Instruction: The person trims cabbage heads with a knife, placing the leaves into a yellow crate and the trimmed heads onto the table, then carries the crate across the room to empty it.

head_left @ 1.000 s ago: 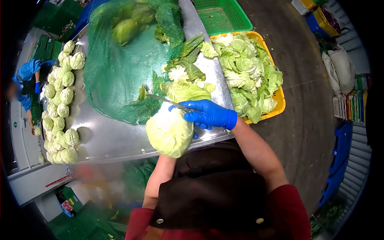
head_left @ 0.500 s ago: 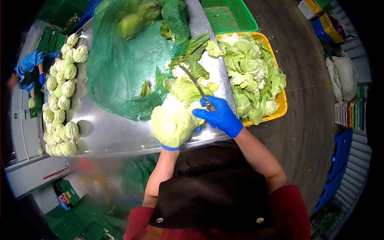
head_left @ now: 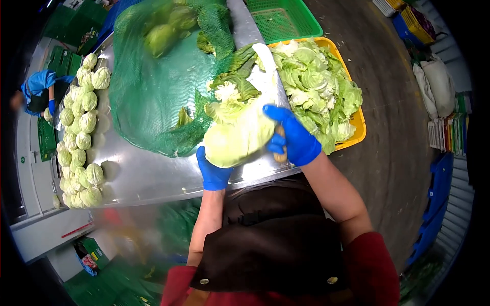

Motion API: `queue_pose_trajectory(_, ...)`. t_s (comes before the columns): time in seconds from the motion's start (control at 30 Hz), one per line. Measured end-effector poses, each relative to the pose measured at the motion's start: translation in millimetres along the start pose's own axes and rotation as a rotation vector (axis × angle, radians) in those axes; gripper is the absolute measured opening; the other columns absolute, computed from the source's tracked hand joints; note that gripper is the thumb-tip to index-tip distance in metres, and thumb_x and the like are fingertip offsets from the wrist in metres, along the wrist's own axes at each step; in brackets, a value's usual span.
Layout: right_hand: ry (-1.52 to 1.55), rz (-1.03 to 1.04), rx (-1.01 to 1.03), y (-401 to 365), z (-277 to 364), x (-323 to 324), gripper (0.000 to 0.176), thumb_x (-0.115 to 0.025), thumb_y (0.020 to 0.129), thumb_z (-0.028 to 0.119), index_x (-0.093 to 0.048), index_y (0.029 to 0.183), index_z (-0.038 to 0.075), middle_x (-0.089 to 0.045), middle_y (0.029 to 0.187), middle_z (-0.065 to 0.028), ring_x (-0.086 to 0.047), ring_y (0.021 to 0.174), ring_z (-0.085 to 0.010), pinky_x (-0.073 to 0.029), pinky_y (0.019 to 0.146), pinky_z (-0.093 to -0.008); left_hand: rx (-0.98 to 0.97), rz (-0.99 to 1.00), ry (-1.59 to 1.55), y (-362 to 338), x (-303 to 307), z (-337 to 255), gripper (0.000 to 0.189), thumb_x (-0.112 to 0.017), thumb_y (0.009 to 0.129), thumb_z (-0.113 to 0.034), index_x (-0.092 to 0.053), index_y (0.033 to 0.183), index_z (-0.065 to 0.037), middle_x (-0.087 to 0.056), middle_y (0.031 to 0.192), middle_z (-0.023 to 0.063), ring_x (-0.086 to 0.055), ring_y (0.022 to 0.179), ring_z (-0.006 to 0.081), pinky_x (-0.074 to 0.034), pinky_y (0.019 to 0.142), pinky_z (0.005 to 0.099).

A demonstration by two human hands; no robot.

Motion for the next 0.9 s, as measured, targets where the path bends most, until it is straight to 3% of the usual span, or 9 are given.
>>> queue_pose_trajectory(0.13, 0.277, 0.161, 0.192, 41, 30, 48, 0.037, -0.048, 0.094, 0.045, -0.057, 0.106, 0.010, -0.057, 0.072, 0.0028, -0.030, 0.040, -0.0018, -0.024, 0.034, -0.0172, 0.050, -0.101, 0.022, 0, 17, 8, 0.060, -0.045, 0.084, -0.044, -0.047, 0.131, -0.006, -0.051, 0.131, 0.0147, -0.050, 0.118, 0.0317, -0.037, 0.104, 0.0463)
queue_pose_trajectory(0.2, 0.114, -0.070, 0.379, 39, 48, 73, 0.058, -0.044, 0.092, 0.056, -0.049, 0.121, 0.007, -0.061, 0.114, -0.0058, -0.031, 0.045, -0.0009, -0.024, 0.035, -0.0161, 0.019, -0.097, 0.034, -3, 21, 5, 0.062, -0.049, 0.082, -0.042, -0.046, 0.132, -0.005, -0.050, 0.132, 0.0149, -0.049, 0.119, 0.0323, -0.036, 0.105, 0.0460)
queue_pose_trajectory(0.27, 0.159, -0.130, 0.212, 38, 27, 93, 0.067, -0.041, 0.091, 0.061, -0.043, 0.130, 0.007, -0.055, 0.127, -0.0093, -0.031, 0.046, -0.0003, -0.024, 0.036, -0.0156, -0.019, -0.097, 0.073, -5, 21, 1, 0.065, -0.052, 0.080, -0.041, -0.045, 0.133, -0.004, -0.049, 0.134, 0.0150, -0.048, 0.120, 0.0326, -0.036, 0.105, 0.0459)
queue_pose_trajectory(0.5, -0.466, -0.117, 0.266, 23, -26, 75, 0.037, -0.056, 0.093, 0.025, -0.052, 0.123, 0.005, -0.068, 0.095, -0.0057, -0.039, 0.040, -0.0022, -0.031, 0.037, -0.0169, -0.014, -0.050, 0.244, -3, 15, -4, 0.078, -0.060, 0.071, -0.037, -0.038, 0.137, -0.003, -0.045, 0.137, 0.0168, -0.046, 0.124, 0.0336, -0.036, 0.105, 0.0470)
queue_pose_trajectory(0.6, -0.867, -0.246, 0.081, 38, -33, 99, 0.043, -0.056, 0.090, 0.042, -0.057, 0.112, 0.005, -0.066, 0.089, -0.0094, -0.056, 0.054, -0.0127, -0.048, 0.053, -0.0270, 0.054, -0.106, 0.154, -9, 25, 4, 0.082, -0.063, 0.068, -0.036, -0.036, 0.138, -0.001, -0.045, 0.136, 0.0182, -0.046, 0.123, 0.0340, -0.038, 0.104, 0.0468)
queue_pose_trajectory(0.67, -1.078, -0.178, -0.181, 40, -51, 105, 0.043, -0.055, 0.089, 0.043, -0.059, 0.108, 0.005, -0.065, 0.095, -0.0130, -0.062, 0.081, -0.0246, -0.049, 0.074, -0.0327, 0.108, -0.063, 0.117, -15, 25, 9, 0.086, -0.065, 0.067, -0.040, -0.036, 0.138, -0.001, -0.045, 0.136, 0.0184, -0.046, 0.123, 0.0337, -0.038, 0.104, 0.0463)
queue_pose_trajectory(0.8, -1.336, 0.034, -0.073, 95, -99, 118, 0.044, -0.055, 0.088, 0.044, -0.058, 0.110, 0.006, -0.060, 0.109, -0.0158, -0.057, 0.101, -0.0249, -0.044, 0.092, -0.0327, 0.114, 0.084, 0.290, -21, 9, 3, 0.103, -0.067, 0.064, -0.063, -0.035, 0.137, 0.002, -0.044, 0.136, 0.0184, -0.047, 0.122, 0.0309, -0.037, 0.104, 0.0439)
queue_pose_trajectory(0.83, -1.601, 0.169, 0.324, 114, -111, 124, 0.036, -0.051, 0.091, 0.040, -0.060, 0.106, 0.009, -0.064, 0.097, -0.0088, -0.059, 0.084, -0.0174, -0.050, 0.076, -0.0301, 0.097, 0.112, 0.319, -21, 7, -1, 0.105, -0.066, 0.063, -0.066, -0.035, 0.137, 0.002, -0.044, 0.136, 0.0185, -0.047, 0.122, 0.0305, -0.037, 0.104, 0.0434)
queue_pose_trajectory(0.9, -1.186, -0.021, -0.022, 125, -103, 144, 0.032, -0.052, 0.091, 0.037, -0.062, 0.105, 0.010, -0.066, 0.090, -0.0063, -0.052, 0.058, -0.0132, -0.042, 0.051, -0.0270, 0.038, 0.137, 0.378, -24, 6, -11, 0.110, -0.063, 0.064, -0.072, -0.035, 0.135, 0.005, -0.045, 0.135, 0.0186, -0.046, 0.122, 0.0294, -0.037, 0.104, 0.0415)
Point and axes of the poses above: each hand's wrist, its own y-axis towards the middle knuckle, its own x-axis out of the back of the hand, z = x × y, the point moved 8 cm from there along y, towards the middle knuckle
